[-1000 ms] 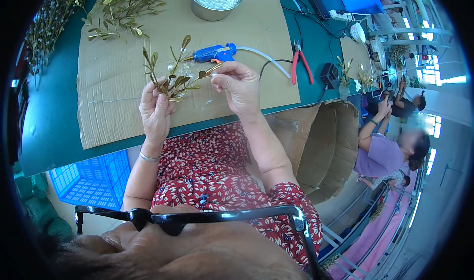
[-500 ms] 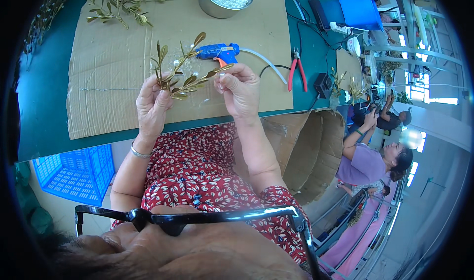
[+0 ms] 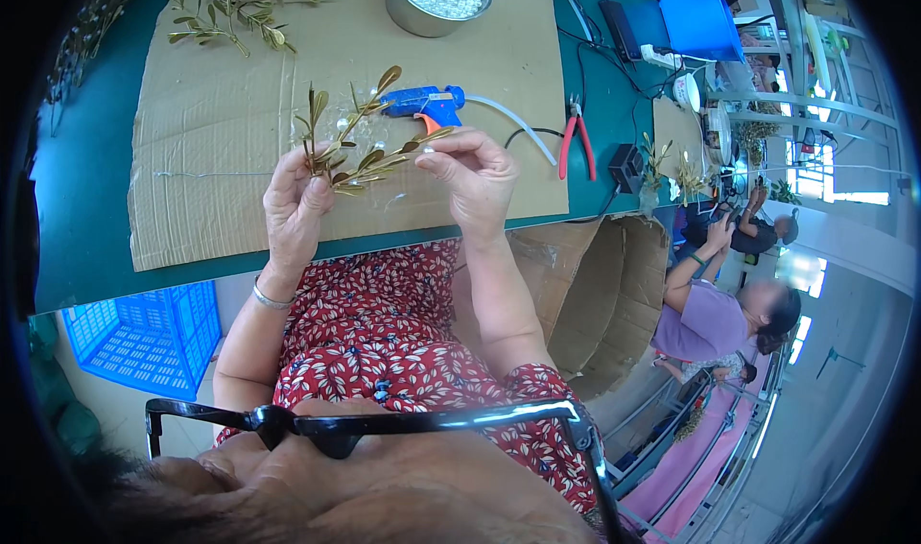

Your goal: The person trims artificial plant stems using pliers, applies hot glue using a glue gun, and attaches faux pearls onto the stems by hand.

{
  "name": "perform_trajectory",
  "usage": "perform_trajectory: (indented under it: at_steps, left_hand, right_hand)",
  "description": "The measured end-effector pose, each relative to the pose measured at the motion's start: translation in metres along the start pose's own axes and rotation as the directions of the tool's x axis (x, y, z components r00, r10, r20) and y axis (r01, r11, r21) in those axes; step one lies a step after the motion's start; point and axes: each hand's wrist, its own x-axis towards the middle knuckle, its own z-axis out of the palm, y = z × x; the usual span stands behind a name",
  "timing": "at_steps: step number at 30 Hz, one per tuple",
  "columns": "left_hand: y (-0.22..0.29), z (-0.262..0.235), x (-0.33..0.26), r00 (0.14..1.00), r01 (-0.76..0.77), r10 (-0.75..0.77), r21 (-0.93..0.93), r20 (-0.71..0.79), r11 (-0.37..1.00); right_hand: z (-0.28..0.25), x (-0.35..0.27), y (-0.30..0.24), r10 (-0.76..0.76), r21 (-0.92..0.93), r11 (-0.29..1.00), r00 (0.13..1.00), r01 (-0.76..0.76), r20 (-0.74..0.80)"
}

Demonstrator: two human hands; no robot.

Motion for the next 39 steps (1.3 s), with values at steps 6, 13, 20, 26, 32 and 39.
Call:
perform_trajectory:
  at_steps: [6, 13, 20, 26, 32, 39]
  left_hand:
    - [-0.001, 0.002, 0.000, 1.000, -0.024, 0.024, 0.002, -0.011, 1.000]
    - [-0.003, -0.001, 0.000, 1.000, -0.020, 0.020, 0.025, -0.004, 0.999]
    - [0.002, -0.001, -0.001, 0.999, 0.034, -0.034, -0.020, -0.010, 0.999]
    - [-0.006, -0.005, -0.005, 0.999, 0.049, -0.051, -0.092, -0.019, 0.995]
    - [-0.007, 0.002, 0.000, 1.000, 0.022, -0.026, -0.216, -0.015, 0.976]
    - [0.000, 0.006, 0.006, 0.992, 0.089, -0.108, -0.260, -0.060, 0.962]
  right_hand:
    - [0.003, 0.001, -0.008, 0.034, -0.161, 0.986, 0.999, -0.037, -0.020]
    - [0.006, 0.003, -0.010, 0.054, -0.193, 0.980, 0.999, -0.054, -0.003]
    - [0.008, 0.002, -0.013, 0.066, -0.269, 0.961, 0.998, -0.067, -0.014]
    - [0.017, 0.001, -0.023, 0.034, -0.279, 0.960, 0.996, -0.010, 0.079]
    - [0.009, 0.008, -0.022, 0.093, -0.255, 0.964, 0.993, -0.071, 0.073]
    - [0.008, 0.005, -0.030, 0.062, -0.336, 0.942, 0.986, -0.007, 0.155]
